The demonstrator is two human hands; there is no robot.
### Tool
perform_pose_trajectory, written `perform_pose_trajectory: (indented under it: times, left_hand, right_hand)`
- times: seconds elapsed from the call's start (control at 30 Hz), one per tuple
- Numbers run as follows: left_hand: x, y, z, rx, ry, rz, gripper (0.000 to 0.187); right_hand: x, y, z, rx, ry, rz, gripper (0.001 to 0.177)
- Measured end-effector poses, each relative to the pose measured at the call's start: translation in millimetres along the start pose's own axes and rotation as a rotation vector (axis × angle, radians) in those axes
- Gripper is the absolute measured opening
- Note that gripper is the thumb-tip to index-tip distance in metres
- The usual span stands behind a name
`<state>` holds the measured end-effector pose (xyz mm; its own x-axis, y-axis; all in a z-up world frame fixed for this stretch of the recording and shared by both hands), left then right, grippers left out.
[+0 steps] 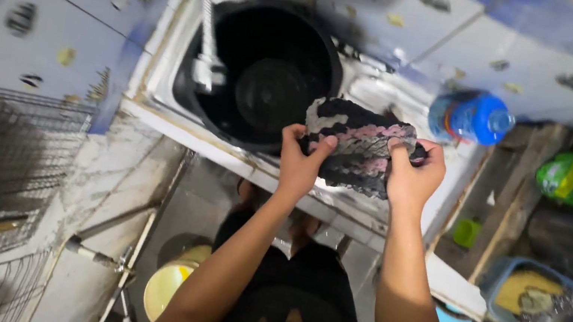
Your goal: Hand-washing a cloth item in a basin using a brush and water.
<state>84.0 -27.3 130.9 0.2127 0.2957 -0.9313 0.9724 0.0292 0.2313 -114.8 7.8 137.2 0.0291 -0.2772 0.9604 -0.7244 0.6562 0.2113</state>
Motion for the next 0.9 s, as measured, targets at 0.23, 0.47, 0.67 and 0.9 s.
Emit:
perform_pose_trajectory:
  times: [0.23,0.47,0.67,0.9]
  left_hand:
    - [23.8,95.0,98.9,-0.172,-0.094,0.023,0.069]
    - [108.0,151.4,173.4,-0.104,0.033,0.281,0.053]
    - [99.1,155.5,193.4,-0.026,-0.174,0.218,0.032]
    - [6.4,167.5,259.2,-0.103,-0.300,0.083,0.015]
  right_hand:
    - [20.6,-139.0,-8.8,0.063,0.106,-0.077,0.035]
    - [-41.5,-236.9,-5.4,0.149,-0.071,-0.320,0.050]
    - [-33.3,-262.1,-3.6,0.325,-0.057,-0.453,0.047]
    - [108.4,-275.5,14.7,0.510,-0.415,0.373,0.034]
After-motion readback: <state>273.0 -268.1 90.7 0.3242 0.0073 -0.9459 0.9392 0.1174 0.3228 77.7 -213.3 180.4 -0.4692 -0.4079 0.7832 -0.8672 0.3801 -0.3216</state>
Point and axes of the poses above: each hand's wrist, its own z-axis towards the middle knuckle, its own y-axis out of the back of the hand, x = y × z, the point moved 1 cm from there along z, towards the middle knuckle, and after that the axes turned 2 degrees about x, right-handed, at the moved point
